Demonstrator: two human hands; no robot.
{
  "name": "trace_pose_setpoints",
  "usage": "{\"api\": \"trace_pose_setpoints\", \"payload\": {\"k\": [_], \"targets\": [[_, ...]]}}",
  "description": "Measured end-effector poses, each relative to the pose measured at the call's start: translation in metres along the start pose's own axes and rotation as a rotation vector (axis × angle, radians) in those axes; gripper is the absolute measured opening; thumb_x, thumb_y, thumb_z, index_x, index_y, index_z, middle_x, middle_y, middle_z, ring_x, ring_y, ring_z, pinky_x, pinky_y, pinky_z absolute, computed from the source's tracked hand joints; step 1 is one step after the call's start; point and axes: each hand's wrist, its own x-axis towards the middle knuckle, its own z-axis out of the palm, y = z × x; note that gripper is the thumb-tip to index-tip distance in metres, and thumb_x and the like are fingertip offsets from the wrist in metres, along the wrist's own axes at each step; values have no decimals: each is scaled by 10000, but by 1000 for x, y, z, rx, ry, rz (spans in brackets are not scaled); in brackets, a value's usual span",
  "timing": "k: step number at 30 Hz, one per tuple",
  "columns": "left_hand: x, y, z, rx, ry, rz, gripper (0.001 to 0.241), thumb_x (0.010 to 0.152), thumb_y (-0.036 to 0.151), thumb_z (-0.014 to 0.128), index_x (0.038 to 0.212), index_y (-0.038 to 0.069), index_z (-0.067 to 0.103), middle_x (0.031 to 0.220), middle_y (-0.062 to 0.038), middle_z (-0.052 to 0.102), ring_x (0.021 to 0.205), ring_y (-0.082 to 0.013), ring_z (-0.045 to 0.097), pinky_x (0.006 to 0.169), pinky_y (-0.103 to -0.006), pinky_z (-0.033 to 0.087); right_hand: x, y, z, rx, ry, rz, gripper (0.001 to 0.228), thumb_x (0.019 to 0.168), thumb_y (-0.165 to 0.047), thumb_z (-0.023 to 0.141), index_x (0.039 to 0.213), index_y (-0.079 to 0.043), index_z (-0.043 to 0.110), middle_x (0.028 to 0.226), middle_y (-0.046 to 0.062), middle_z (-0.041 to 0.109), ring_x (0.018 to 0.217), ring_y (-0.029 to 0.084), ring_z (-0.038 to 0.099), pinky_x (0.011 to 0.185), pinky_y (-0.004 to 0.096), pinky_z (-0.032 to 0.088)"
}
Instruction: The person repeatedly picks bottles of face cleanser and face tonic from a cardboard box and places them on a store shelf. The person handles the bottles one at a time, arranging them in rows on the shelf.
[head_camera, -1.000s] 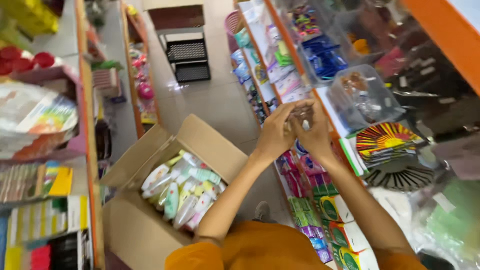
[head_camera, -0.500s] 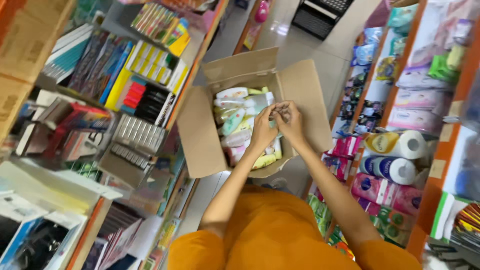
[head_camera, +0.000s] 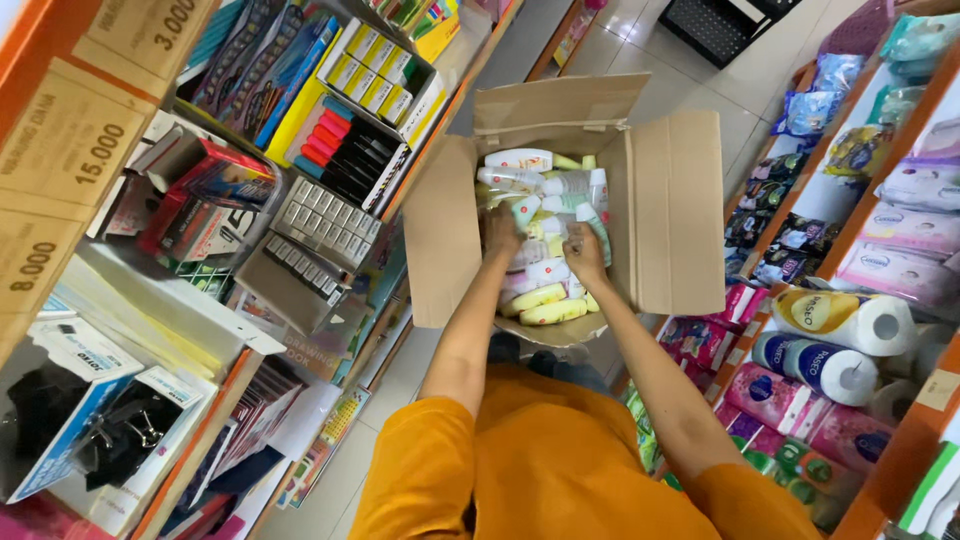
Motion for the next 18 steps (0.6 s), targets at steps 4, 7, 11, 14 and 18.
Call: {"api": "trace_pose_setpoints", "payload": {"k": [4,7,11,14,18], "targets": [[15,-15,25,172,-34,-31,683,731,181,880,1304,23,543,1300,-225,611,1337,-418,545,1122,-466,480,13,26,-4,-80,-6,-72,345,903,38,621,1230,-54,677,1167,235,702,1111,417,678,885,455,609],[2,2,3,88,11,-36,614,815,141,807,1311,-35,490,1288,-283,583,1222,-485,604,1037,-513,540,20,37,-5,-146,-57,-167,373,873,63,589,1199,-74,710,1112,222,704,1081,421,682,873,467,602],[14,-5,5,-250,70,-67,463,913,215,689,1234,-110,612,1151,-321,687,1126,-480,678,920,-535,602,15,27,6,-226,-238,-232,407,891,18,586,1228,-158,733,1124,117,728,1131,327,688,980,445,566],[8,16,-28,-228,87,-127,479,884,65,725,1294,-92,533,1177,-334,698,1193,-444,671,1014,-503,574,17,4,16,-313,-294,-349,396,916,8,602,1281,-118,694,1203,132,699,1206,357,653,1040,446,525],[-12,41,-64,-126,38,-118,595,844,-69,731,1391,-83,499,1237,-355,673,1247,-453,644,1075,-498,556,34,-5,41,-408,-314,-508,379,929,25,627,1302,-31,669,1229,196,675,1202,400,631,1050,469,508]]}}
